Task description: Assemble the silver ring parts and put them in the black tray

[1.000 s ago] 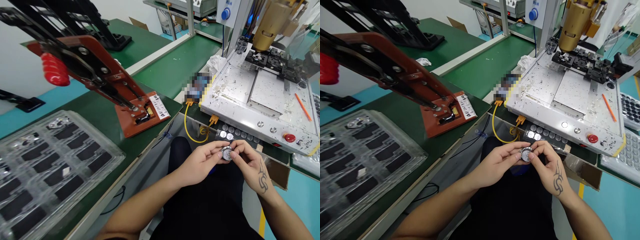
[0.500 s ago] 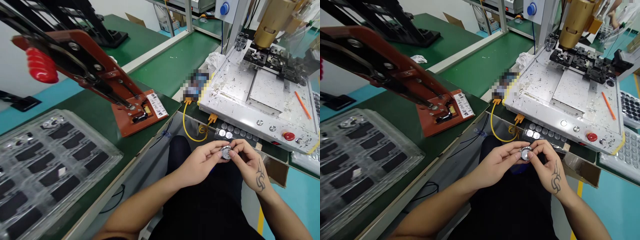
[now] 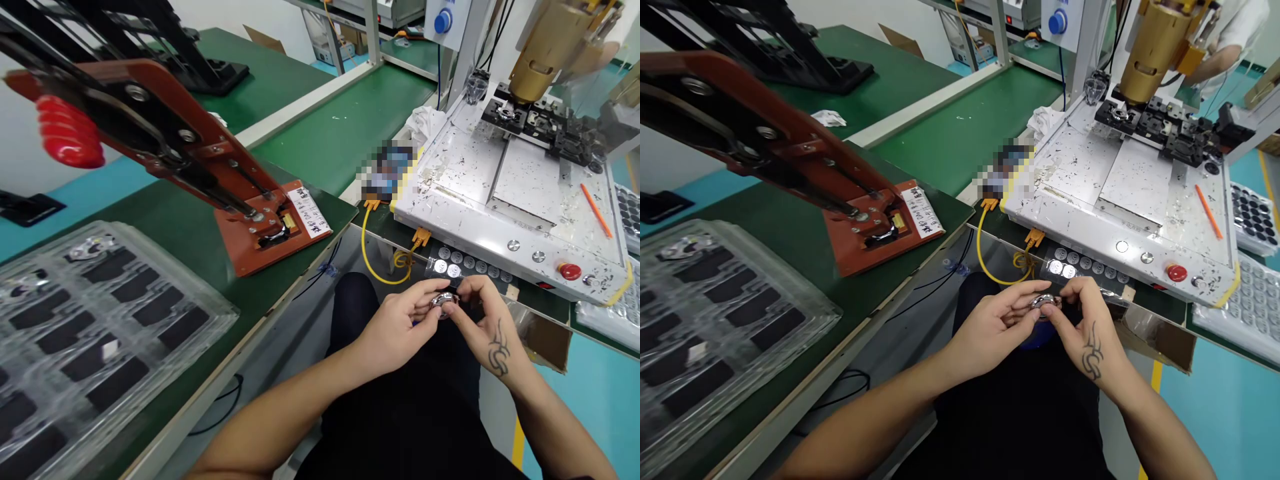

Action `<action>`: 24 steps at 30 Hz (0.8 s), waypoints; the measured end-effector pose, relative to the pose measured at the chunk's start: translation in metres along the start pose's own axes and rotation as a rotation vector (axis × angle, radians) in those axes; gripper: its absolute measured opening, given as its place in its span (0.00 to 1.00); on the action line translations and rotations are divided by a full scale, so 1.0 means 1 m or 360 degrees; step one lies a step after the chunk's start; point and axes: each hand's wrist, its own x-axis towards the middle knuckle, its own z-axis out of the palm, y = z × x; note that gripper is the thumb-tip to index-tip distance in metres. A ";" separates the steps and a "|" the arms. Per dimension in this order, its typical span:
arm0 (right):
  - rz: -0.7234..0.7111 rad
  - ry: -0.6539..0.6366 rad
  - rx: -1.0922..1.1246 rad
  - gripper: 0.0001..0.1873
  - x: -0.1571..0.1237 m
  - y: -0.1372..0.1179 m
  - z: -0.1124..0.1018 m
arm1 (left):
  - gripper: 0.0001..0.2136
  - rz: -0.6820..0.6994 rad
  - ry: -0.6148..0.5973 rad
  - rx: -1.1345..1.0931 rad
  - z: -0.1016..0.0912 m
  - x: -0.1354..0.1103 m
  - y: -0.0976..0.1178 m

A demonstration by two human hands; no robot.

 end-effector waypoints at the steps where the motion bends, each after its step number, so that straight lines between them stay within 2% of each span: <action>1: -0.0063 -0.0055 -0.0019 0.06 0.001 0.001 -0.001 | 0.22 0.0016 -0.0046 0.0064 -0.003 0.000 0.002; 3: -0.0214 -0.0139 -0.0053 0.07 0.004 0.002 -0.004 | 0.25 0.0025 -0.0138 0.0184 -0.010 0.001 0.008; 5: -0.0224 -0.0135 0.0000 0.05 0.008 0.000 -0.006 | 0.26 0.0016 -0.0160 0.0150 -0.015 0.002 0.014; 7: -0.0027 -0.0069 0.0200 0.06 0.012 -0.003 -0.004 | 0.27 -0.0016 -0.0086 -0.0042 -0.016 0.003 0.016; 9: 0.0230 0.0002 0.0497 0.12 0.014 -0.005 0.000 | 0.28 -0.0072 0.0052 -0.0225 -0.013 0.004 0.015; 13: 0.0496 0.0006 0.0861 0.19 0.014 -0.007 0.014 | 0.15 -0.0145 0.0242 -0.0350 -0.006 0.004 0.009; 19: 0.0466 -0.0157 0.0803 0.16 0.011 -0.014 0.014 | 0.11 -0.0066 0.0264 -0.0105 -0.011 -0.003 0.018; 24: 0.0459 -0.0151 0.0806 0.15 0.011 -0.022 0.012 | 0.11 -0.0078 0.0285 -0.0119 -0.012 -0.008 0.021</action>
